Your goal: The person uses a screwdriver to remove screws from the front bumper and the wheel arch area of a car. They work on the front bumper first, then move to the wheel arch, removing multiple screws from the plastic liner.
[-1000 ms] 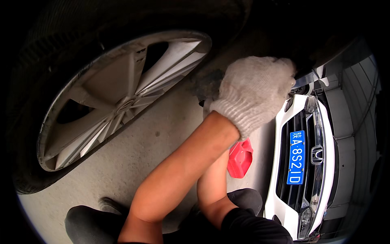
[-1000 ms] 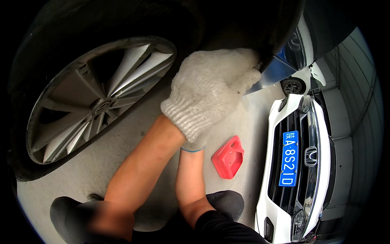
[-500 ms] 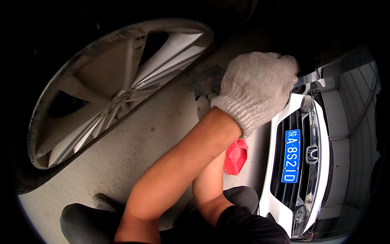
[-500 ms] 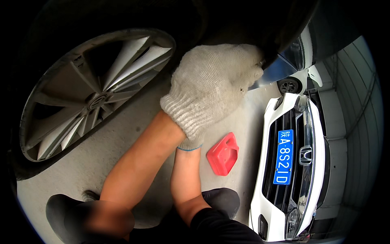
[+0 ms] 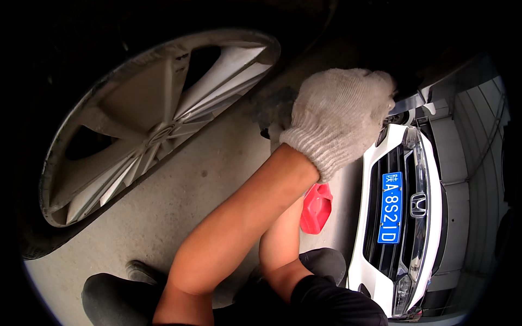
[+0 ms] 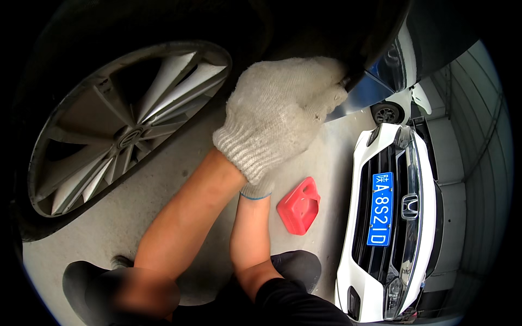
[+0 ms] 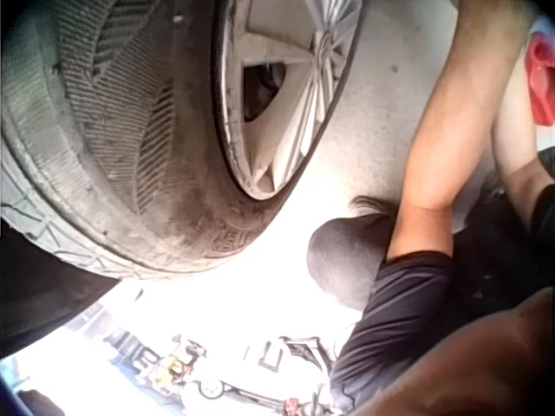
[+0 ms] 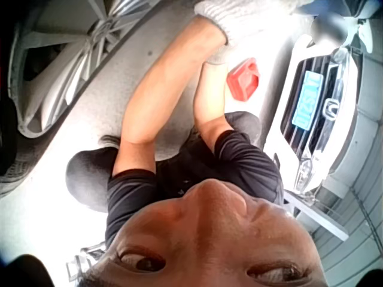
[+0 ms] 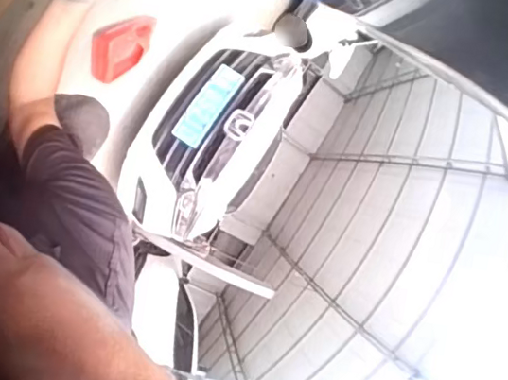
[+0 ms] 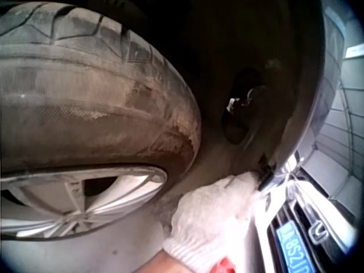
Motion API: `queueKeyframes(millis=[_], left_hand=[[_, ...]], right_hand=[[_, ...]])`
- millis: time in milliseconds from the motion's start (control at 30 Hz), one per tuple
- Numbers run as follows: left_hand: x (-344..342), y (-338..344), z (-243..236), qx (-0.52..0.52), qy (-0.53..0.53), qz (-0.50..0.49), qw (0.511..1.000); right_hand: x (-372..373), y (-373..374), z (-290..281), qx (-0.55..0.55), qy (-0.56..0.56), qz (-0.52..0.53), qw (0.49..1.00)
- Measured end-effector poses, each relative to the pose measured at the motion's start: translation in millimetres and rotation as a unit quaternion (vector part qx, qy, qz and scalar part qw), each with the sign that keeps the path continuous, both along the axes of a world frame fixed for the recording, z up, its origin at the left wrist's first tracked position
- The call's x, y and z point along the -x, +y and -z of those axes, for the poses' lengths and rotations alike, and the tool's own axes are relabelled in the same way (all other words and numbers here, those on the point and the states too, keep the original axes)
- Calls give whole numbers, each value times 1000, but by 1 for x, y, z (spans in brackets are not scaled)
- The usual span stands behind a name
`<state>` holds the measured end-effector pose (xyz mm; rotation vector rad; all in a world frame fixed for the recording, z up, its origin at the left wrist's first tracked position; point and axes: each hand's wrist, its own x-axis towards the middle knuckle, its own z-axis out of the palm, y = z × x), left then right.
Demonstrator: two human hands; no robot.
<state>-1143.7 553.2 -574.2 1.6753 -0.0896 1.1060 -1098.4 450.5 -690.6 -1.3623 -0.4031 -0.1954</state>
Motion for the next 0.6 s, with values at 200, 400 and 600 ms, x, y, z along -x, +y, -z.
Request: queueKeyframes(millis=[200,400,600], left_hand=[[-2,-5,-3,-2,-14,6,1000],[-4,-2,0,11,-41,-6,999],[-5,-4,-2,37,-45,22,998]], right_hand=[[5,-12,1,3,6,11,1000],[-1,-6,0,-6,3,6,1000],[-1,-10,3,-11,6,10,1000]])
